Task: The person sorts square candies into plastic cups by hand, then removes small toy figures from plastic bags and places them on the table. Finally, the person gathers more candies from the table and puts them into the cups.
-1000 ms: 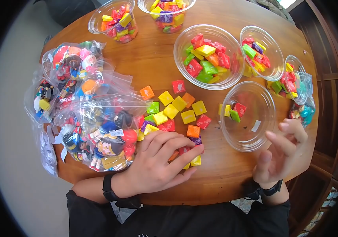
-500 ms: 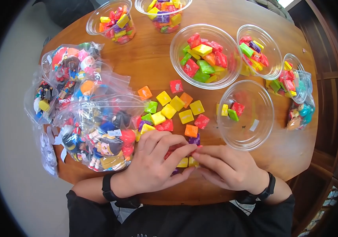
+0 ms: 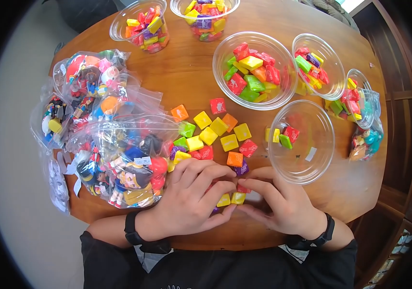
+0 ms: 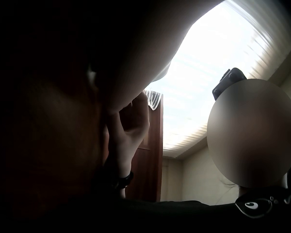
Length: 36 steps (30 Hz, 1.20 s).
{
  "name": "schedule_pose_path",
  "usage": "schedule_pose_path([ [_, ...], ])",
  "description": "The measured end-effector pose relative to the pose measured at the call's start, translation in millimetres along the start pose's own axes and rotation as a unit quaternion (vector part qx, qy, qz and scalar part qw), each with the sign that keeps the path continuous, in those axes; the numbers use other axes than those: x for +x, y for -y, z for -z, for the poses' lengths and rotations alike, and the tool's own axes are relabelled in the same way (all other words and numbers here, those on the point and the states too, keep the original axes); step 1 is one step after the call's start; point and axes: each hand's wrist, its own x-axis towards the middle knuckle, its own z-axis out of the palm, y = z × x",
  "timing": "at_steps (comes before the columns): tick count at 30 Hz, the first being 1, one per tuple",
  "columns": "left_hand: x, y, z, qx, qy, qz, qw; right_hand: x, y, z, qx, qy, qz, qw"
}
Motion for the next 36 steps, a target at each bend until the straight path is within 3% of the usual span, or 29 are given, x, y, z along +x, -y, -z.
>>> schedule_pose_path([
  [5, 0, 0, 0, -0.001, 0.003, 0.003, 1.0, -3, -6, -1, 0.047, -0.003, 0.004, 0.999],
  [11, 1, 1, 0, -0.009, 0.001, 0.007, 1.0, -4, -11, -1, 0.05, 0.011, 0.07, 0.996],
  [14, 1, 1, 0, -0.014, -0.002, 0.006, 1.0, -2, -4, -1, 0.064, -0.021, 0.061, 0.996],
  [16, 1, 1, 0, -0.016, -0.007, 0.006, 1.0, 1, 6, 2, 0.082, -0.017, -0.033, 0.996],
  [17, 1, 1, 0, -0.015, -0.007, 0.006, 1.0, 1, 4, 1, 0.081, -0.016, -0.032, 0.996],
  [19, 1, 1, 0, -0.014, -0.008, 0.007, 1.0, -1, -2, -1, 0.042, -0.009, 0.001, 0.999],
  [26, 0, 2, -1, -0.015, -0.01, 0.005, 1.0, -1, -4, 2, 0.052, 0.01, -0.006, 0.999],
  [31, 0, 2, -1, -0.012, -0.014, 0.0, 1.0, -4, -7, -3, 0.06, -0.052, 0.044, 0.996],
  [36, -1, 2, -1, -0.012, -0.013, 0.006, 1.0, -7, -2, -8, 0.032, -0.034, 0.064, 0.997],
])
